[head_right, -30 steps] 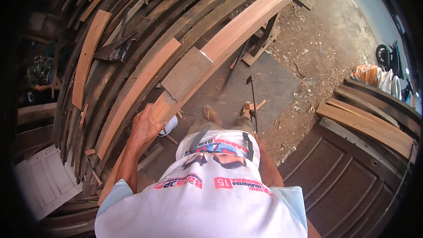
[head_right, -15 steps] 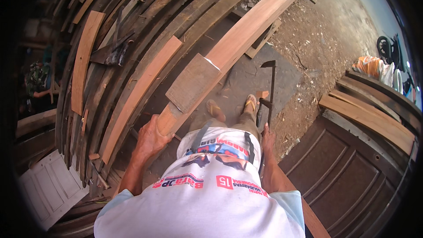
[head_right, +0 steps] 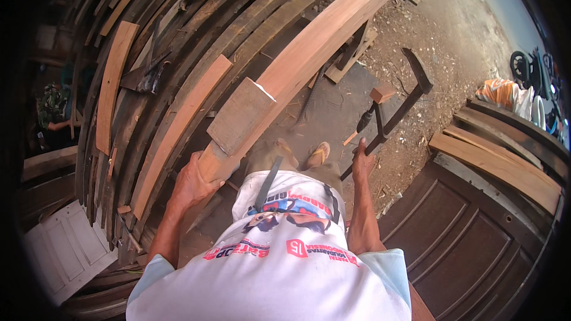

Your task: The person uses a bow saw to cut a long wooden plank resting on a curved wooden frame. They position the saw, make several cuts, and adjust the plank as needed.

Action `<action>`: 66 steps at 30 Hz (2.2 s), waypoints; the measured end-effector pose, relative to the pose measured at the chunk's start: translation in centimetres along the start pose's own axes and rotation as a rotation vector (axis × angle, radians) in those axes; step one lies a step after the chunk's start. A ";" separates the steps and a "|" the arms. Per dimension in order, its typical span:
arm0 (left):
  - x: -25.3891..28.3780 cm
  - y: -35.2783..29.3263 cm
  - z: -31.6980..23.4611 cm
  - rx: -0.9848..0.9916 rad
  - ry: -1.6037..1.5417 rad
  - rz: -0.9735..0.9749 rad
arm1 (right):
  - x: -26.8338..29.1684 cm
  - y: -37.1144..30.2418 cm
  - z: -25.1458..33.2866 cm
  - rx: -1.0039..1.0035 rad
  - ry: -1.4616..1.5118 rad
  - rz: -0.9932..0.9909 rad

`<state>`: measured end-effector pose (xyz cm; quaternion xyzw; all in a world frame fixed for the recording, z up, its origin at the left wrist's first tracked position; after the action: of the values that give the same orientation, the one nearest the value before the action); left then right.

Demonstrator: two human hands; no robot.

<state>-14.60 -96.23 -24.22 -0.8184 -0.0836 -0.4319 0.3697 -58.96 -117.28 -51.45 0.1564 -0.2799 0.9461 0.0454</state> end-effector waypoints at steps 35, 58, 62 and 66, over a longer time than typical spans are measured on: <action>0.6 1.7 0.0 -0.009 -0.102 0.198 | -6.4 -2.7 22.7 0.372 0.454 -0.181; 1.3 2.8 0.8 0.022 -0.144 0.270 | -19.7 0.9 18.2 0.082 0.752 0.160; 1.5 2.7 0.5 0.045 -0.134 0.259 | -20.2 1.4 18.0 0.045 0.841 0.228; 1.2 2.2 0.0 0.084 -0.096 0.251 | -20.3 2.1 18.3 0.040 0.873 0.254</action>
<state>-12.91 -98.03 -24.48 -0.8258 -0.0163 -0.3390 0.4504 -35.16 -128.98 -44.51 -0.2919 -0.2330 0.9268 0.0396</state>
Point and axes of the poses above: each hand's wrist, its own y-axis towards the middle knuckle, its own x-axis out of the back of the hand, z = x × y, the point moved 8 cm from there along y, towards the middle knuckle
